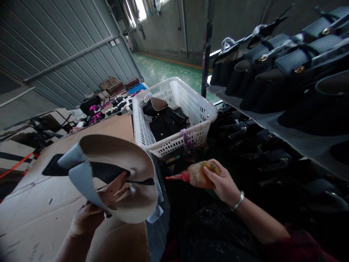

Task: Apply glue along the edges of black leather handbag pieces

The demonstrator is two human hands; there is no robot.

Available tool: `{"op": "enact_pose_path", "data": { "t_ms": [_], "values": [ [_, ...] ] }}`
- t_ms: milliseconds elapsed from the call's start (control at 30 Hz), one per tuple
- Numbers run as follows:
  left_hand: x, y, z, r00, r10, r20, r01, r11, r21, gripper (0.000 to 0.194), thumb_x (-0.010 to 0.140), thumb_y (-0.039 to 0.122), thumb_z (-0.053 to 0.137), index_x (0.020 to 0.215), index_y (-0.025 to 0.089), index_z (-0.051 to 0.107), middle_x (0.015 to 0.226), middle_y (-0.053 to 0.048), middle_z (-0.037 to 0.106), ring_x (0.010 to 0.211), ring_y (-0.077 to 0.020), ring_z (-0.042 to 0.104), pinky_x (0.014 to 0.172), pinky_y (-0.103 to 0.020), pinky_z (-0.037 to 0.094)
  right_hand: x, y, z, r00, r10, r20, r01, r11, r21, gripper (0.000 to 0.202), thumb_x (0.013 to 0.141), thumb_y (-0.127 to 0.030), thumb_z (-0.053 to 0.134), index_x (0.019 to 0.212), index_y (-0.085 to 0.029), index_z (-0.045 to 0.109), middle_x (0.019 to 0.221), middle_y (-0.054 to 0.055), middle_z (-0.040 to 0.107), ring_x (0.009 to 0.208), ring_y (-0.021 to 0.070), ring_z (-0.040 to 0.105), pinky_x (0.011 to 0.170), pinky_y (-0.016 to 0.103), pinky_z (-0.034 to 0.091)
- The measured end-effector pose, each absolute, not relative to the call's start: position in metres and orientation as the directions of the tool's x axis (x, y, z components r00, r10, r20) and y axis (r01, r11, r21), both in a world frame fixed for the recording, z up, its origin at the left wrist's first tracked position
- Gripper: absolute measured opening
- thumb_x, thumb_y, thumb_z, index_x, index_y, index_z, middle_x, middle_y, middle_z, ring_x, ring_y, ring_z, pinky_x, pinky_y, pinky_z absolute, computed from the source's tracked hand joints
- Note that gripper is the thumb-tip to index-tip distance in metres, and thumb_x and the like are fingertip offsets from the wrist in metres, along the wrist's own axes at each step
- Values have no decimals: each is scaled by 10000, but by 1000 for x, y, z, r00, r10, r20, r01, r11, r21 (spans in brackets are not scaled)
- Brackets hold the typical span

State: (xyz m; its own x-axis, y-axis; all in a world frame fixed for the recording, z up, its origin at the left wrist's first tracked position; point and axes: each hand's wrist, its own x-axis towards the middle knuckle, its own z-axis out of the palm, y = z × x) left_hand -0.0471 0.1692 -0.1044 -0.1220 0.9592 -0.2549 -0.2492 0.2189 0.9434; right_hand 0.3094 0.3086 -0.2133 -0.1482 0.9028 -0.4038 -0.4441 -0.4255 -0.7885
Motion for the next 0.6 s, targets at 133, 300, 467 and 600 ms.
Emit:
{"op": "enact_pose_path", "data": {
  "t_ms": [133, 300, 467, 600],
  "values": [
    [-44, 169, -112, -111, 966, -236, -179, 214, 960, 147, 695, 382, 770, 727, 239, 754, 1400, -54, 578, 1424, -371, 332, 1123, -534, 351, 309, 321, -208, -68, 948, -311, -436, -308, -846, 461, 513, -467, 908, 751, -217, 603, 656, -29, 569, 567, 112, 526, 507, 222, 480],
    [-47, 187, -104, -297, 887, -353, -92, 342, 935, 202, 645, 338, 854, 808, 247, 779, 795, -2, 728, 761, -169, 648, 768, -265, 533, 313, 333, -207, -13, 991, -135, -306, -133, -943, 415, 601, -521, 845, 757, -223, 602, 650, -23, 525, 578, 113, 471, 506, 221, 425],
    [-51, 205, -103, -213, 894, -395, -41, 395, 918, 254, 612, 380, 874, 779, 212, 783, 782, -26, 728, 750, -169, 632, 754, -243, 535, 311, 347, -204, -36, 998, 57, -62, 54, -997, 246, 738, -423, 736, 777, -230, 587, 681, -9, 550, 623, 138, 492, 551, 249, 427],
    [-54, 208, -105, -116, 922, -369, 26, 374, 927, 189, 722, 373, 803, 822, 216, 770, 782, -24, 704, 738, -164, 612, 727, -249, 535, 302, 362, -188, -46, 979, 197, 101, 201, -974, 185, 746, -367, 688, 766, -233, 562, 652, -15, 539, 609, 147, 487, 557, 272, 420]
  ]
}}
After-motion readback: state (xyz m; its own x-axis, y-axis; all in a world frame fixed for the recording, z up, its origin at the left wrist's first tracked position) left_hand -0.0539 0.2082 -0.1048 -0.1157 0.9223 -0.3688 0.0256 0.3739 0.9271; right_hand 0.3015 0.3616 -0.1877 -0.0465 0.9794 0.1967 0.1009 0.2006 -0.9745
